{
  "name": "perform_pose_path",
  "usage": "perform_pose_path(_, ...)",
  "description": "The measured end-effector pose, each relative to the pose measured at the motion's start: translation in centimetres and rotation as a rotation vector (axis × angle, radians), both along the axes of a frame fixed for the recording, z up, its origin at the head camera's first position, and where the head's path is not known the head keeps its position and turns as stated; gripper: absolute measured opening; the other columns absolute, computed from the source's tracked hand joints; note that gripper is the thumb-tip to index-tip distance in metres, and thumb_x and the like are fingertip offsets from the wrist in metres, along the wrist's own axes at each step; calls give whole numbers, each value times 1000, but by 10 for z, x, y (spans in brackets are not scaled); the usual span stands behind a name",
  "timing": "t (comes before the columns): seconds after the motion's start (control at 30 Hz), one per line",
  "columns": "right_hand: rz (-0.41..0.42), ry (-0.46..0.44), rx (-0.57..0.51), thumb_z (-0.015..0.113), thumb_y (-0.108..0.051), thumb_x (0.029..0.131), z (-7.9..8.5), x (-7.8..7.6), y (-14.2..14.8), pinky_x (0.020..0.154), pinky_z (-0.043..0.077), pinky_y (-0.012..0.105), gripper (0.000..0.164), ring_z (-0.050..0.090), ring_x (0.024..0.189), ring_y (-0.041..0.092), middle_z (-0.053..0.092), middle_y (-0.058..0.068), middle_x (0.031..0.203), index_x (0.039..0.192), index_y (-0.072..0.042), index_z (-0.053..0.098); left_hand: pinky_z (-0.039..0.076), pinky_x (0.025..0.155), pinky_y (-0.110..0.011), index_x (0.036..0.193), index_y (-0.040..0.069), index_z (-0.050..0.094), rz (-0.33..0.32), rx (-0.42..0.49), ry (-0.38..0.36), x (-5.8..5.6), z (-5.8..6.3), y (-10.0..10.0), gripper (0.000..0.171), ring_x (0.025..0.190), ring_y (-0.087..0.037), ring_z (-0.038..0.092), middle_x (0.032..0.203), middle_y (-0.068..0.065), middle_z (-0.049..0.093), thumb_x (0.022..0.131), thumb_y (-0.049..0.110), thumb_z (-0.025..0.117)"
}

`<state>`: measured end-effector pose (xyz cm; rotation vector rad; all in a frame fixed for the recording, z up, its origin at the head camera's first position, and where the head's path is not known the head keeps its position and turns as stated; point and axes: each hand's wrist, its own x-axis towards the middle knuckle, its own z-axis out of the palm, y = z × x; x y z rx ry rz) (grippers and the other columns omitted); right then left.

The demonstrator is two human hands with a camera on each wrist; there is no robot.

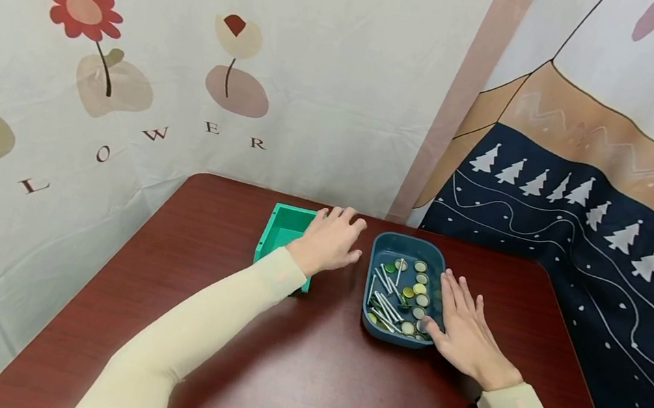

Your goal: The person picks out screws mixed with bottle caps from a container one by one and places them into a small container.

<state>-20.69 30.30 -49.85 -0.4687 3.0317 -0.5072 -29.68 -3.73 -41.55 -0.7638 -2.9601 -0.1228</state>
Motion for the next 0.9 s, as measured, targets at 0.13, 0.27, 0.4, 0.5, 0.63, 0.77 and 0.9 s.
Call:
perform_pose_path(0.13,1,5,4,66,-44,115,-1,-1,1,137,11,90,100,9,180,59,9,24,197,186,-2,11,43,137,-64,163,20,64,-50,-64,-27,0,2,16,62,158,-35,57,169,-11,59,112,50,79)
perform_pose_path(0.27,1,4,4,66,-43,115,-1,-1,0,136,11,91,100,9,180,60,9,24,196,186,-1,10,38,140,-64,169,23,60,-109,-154,-60,-1,5,32,67,163,-33,53,175,-9,55,112,55,77)
perform_pose_path(0.4,-2,-8,-3,66,-43,115,-1,-1,0,137,8,90,100,6,180,59,7,24,197,187,-2,9,38,142,-61,174,26,55,-194,-238,-104,-2,7,48,72,164,-31,52,179,-8,52,112,56,77)
perform_pose_path(0.5,1,-5,-4,66,-44,116,-2,-2,0,137,8,90,100,6,180,59,8,25,196,186,-1,10,43,139,-57,175,27,54,-281,-299,-147,-3,8,59,72,161,-28,54,177,-7,54,112,54,77)
perform_pose_path(0.63,6,-3,-2,66,-44,116,-1,-1,0,137,9,90,100,6,180,60,9,25,196,186,-1,10,53,129,-52,171,27,60,-399,-388,-190,-3,8,74,67,151,-25,60,170,-6,61,112,53,78)
perform_pose_path(0.77,5,-4,4,66,-44,116,-2,0,0,137,9,89,100,6,181,58,8,23,197,187,-2,9,60,118,-46,155,27,74,-474,-456,-182,-1,8,88,53,140,-21,67,158,-1,70,110,53,81)
perform_pose_path(0.9,7,5,6,65,-45,116,-2,-1,0,137,10,90,99,7,180,58,9,23,197,186,-1,10,64,108,-40,137,27,82,-512,-523,-180,4,10,103,40,130,-16,72,143,3,76,107,54,85)
